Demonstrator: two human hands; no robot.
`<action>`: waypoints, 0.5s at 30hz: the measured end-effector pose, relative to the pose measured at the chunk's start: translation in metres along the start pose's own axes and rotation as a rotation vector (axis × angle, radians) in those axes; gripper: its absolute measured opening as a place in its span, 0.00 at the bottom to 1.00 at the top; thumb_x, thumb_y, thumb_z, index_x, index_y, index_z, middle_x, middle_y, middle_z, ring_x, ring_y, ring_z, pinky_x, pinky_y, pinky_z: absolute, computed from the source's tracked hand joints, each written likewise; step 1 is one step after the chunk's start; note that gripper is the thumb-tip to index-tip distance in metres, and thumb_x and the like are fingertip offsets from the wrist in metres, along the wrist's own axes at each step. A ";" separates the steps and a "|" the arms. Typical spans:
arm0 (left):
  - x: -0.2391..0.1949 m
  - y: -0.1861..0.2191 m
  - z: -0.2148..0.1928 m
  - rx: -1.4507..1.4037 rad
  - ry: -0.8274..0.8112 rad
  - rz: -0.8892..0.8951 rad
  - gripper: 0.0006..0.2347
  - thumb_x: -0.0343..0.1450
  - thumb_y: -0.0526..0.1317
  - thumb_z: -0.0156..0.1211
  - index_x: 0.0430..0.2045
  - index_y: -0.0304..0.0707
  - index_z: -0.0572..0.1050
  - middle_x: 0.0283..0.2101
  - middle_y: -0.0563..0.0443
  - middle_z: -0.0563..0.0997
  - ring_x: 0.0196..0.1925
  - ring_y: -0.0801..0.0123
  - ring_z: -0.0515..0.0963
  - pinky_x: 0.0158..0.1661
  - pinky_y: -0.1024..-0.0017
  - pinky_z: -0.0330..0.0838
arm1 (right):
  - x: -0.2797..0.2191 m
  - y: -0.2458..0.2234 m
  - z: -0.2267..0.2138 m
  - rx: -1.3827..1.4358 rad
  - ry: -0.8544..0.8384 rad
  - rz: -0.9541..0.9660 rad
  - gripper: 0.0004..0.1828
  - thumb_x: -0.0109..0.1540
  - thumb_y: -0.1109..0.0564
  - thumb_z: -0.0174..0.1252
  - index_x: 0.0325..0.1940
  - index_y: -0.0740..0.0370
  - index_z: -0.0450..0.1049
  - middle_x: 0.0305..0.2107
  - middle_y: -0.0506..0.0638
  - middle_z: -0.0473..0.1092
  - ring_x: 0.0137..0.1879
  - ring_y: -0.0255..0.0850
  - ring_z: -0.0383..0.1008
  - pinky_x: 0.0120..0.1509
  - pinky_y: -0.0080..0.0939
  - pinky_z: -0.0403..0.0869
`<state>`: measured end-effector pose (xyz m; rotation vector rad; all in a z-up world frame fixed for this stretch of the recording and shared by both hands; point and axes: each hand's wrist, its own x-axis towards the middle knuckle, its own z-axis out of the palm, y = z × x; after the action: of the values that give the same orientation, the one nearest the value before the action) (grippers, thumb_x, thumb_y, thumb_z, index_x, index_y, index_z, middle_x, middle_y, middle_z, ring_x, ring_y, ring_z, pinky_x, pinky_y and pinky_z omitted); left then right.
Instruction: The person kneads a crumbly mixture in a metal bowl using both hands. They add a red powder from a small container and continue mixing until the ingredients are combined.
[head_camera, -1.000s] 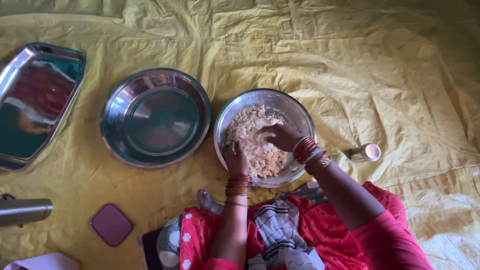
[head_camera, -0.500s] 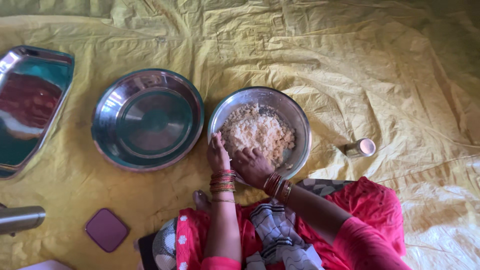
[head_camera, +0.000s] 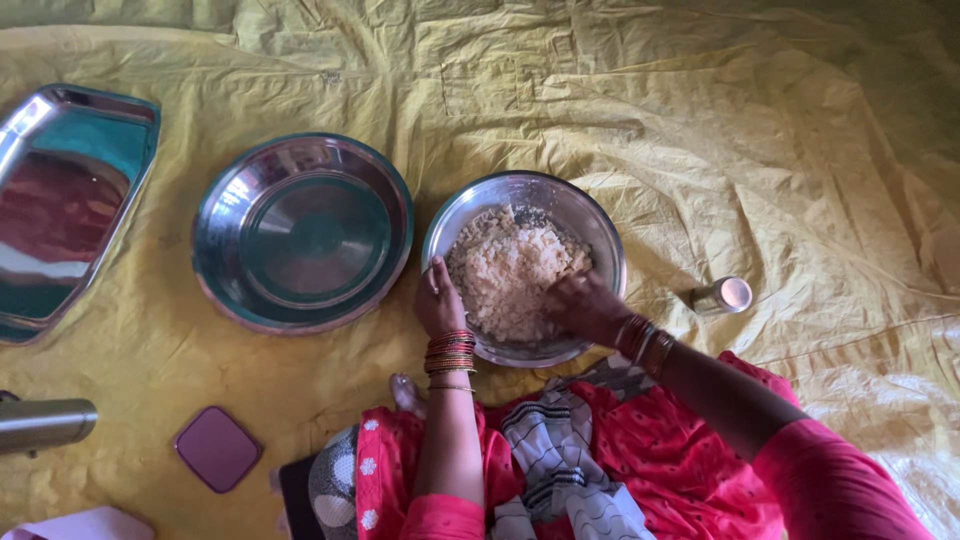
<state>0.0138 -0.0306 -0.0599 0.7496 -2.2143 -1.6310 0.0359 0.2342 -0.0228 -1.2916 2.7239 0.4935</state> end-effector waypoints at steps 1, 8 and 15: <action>-0.001 0.002 -0.001 0.006 -0.016 -0.012 0.22 0.78 0.54 0.48 0.47 0.33 0.82 0.46 0.38 0.85 0.50 0.51 0.83 0.50 0.60 0.74 | -0.006 0.013 0.005 0.121 0.052 0.049 0.23 0.55 0.47 0.66 0.54 0.42 0.76 0.61 0.50 0.67 0.67 0.50 0.64 0.65 0.53 0.68; -0.012 0.003 0.005 0.002 -0.081 0.185 0.21 0.73 0.53 0.56 0.50 0.34 0.78 0.54 0.38 0.81 0.54 0.51 0.82 0.54 0.60 0.74 | 0.006 0.072 0.041 0.736 -0.006 0.416 0.55 0.50 0.39 0.74 0.75 0.53 0.54 0.72 0.60 0.52 0.75 0.55 0.52 0.75 0.56 0.59; -0.012 -0.007 0.012 0.079 -0.127 0.182 0.22 0.74 0.52 0.56 0.56 0.35 0.76 0.60 0.36 0.77 0.63 0.49 0.76 0.62 0.61 0.68 | 0.006 0.032 0.085 0.559 -0.031 0.441 0.65 0.49 0.44 0.75 0.77 0.65 0.41 0.70 0.72 0.46 0.75 0.65 0.52 0.75 0.58 0.62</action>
<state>0.0187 -0.0157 -0.0696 0.4591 -2.3696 -1.5495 0.0023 0.2761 -0.0964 -0.5482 2.8091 -0.2214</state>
